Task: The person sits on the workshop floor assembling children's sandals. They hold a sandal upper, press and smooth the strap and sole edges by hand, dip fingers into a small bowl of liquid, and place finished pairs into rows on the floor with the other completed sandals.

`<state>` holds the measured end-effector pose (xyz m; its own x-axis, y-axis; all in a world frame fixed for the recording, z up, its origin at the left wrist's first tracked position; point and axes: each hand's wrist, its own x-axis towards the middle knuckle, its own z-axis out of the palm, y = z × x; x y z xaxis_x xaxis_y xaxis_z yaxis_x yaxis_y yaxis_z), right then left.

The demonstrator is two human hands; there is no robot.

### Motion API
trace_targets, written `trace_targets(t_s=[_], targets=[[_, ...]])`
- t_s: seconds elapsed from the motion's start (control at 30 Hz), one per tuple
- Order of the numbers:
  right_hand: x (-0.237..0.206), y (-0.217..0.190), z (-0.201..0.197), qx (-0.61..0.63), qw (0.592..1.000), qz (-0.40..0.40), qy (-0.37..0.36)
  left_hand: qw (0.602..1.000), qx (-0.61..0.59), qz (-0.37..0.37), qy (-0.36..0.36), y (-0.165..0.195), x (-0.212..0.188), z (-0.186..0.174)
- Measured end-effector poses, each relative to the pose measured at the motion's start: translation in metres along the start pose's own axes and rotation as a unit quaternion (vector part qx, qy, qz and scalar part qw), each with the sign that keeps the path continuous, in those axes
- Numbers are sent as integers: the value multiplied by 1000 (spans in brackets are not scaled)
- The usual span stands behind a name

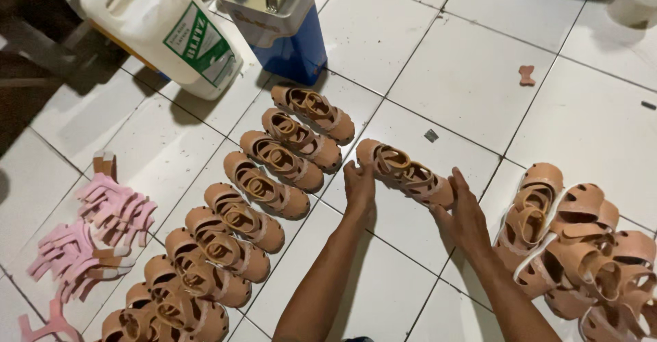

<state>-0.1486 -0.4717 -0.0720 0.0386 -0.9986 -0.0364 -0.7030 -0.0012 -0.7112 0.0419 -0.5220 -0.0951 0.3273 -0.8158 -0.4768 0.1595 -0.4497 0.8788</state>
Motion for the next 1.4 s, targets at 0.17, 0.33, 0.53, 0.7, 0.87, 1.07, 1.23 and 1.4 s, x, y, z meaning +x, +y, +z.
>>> trace_targets(t_s=[0.17,0.33,0.53,0.7,0.87,1.07,1.23,1.4], targets=[[14,15,16,1,1000,28,12,980,-159,-85,-81,-14,-1,16],[27,28,24,42,998,39,29,972,-218,-46,-77,-27,22,26],[-30,65,4,36,994,40,93,987,-133,-61,-73,-77,-20,-3],[-103,105,-41,-158,950,31,266,996,-25,-56,-65,-111,-94,-42],[-122,120,-68,-221,933,64,277,984,75,-98,-130,-114,-168,-39],[-155,103,-111,-136,931,125,315,974,143,-42,-168,-109,-230,-41],[-149,92,-148,-125,945,210,219,965,177,-29,-193,-118,-269,-36],[-162,81,-174,-90,946,181,253,950,221,-17,-221,-132,-301,-35]])
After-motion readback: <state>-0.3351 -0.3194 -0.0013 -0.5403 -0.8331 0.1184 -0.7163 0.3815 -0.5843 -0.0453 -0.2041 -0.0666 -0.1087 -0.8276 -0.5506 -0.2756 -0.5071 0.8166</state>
